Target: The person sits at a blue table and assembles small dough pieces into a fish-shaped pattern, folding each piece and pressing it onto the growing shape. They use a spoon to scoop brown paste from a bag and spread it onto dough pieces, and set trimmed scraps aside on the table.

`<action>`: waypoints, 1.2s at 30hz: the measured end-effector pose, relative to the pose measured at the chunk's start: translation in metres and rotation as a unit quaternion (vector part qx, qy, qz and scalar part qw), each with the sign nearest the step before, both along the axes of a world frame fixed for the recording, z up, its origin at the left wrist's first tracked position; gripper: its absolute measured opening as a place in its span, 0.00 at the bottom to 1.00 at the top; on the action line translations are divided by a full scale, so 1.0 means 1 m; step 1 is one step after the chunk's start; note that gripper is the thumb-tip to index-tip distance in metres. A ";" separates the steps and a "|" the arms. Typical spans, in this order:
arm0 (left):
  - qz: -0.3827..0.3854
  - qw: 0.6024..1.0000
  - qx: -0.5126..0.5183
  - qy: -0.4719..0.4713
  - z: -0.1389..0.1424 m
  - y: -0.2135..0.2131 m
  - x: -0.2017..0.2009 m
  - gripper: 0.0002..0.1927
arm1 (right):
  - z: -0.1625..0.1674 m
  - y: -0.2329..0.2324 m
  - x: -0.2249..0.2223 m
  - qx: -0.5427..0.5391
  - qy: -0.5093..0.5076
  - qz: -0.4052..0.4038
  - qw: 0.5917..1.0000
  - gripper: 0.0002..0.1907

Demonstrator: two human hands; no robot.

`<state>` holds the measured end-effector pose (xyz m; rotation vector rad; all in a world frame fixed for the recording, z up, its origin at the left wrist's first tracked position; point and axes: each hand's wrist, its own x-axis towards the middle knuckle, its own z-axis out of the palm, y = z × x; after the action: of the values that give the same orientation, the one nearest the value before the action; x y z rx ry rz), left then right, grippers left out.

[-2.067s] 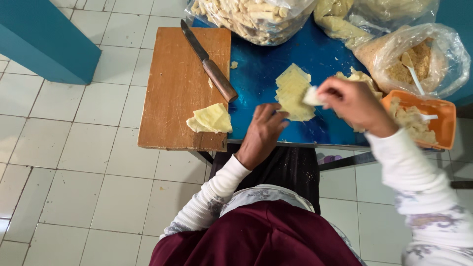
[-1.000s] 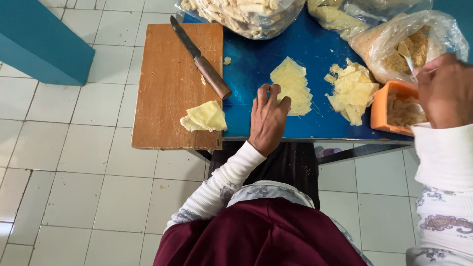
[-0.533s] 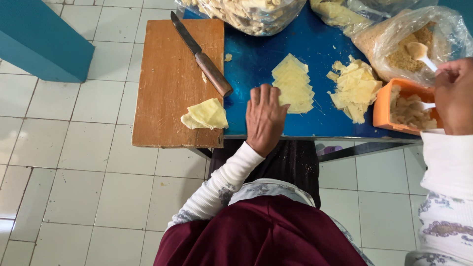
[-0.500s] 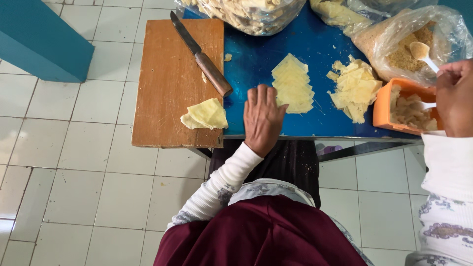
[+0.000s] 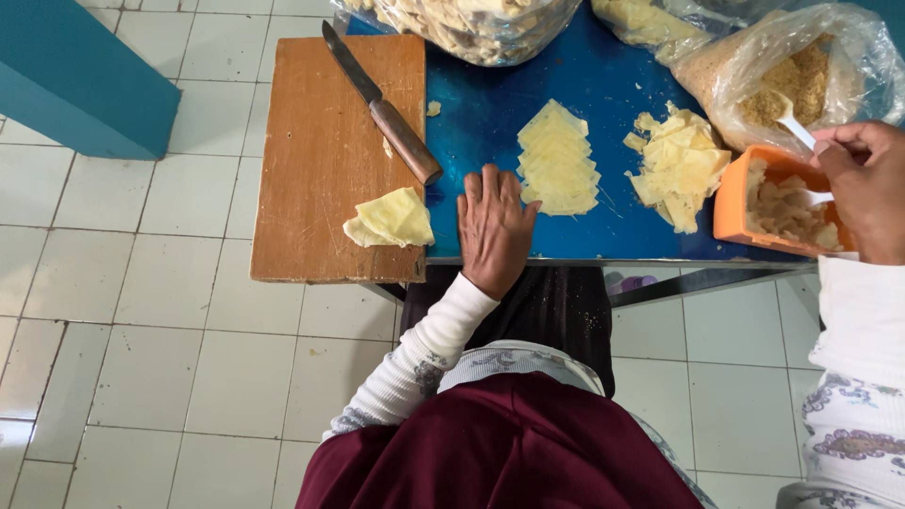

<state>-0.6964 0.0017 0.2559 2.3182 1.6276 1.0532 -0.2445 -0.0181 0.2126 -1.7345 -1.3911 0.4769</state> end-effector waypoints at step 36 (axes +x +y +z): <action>-0.116 0.968 -0.007 -0.221 -0.002 0.011 0.001 0.06 | 0.090 -0.012 -0.224 0.057 -0.215 0.220 0.950 0.04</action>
<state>-0.6949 0.0124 0.2543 2.0068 1.1623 1.3698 -0.4683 -0.0297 0.3024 -1.4822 -2.0960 0.2489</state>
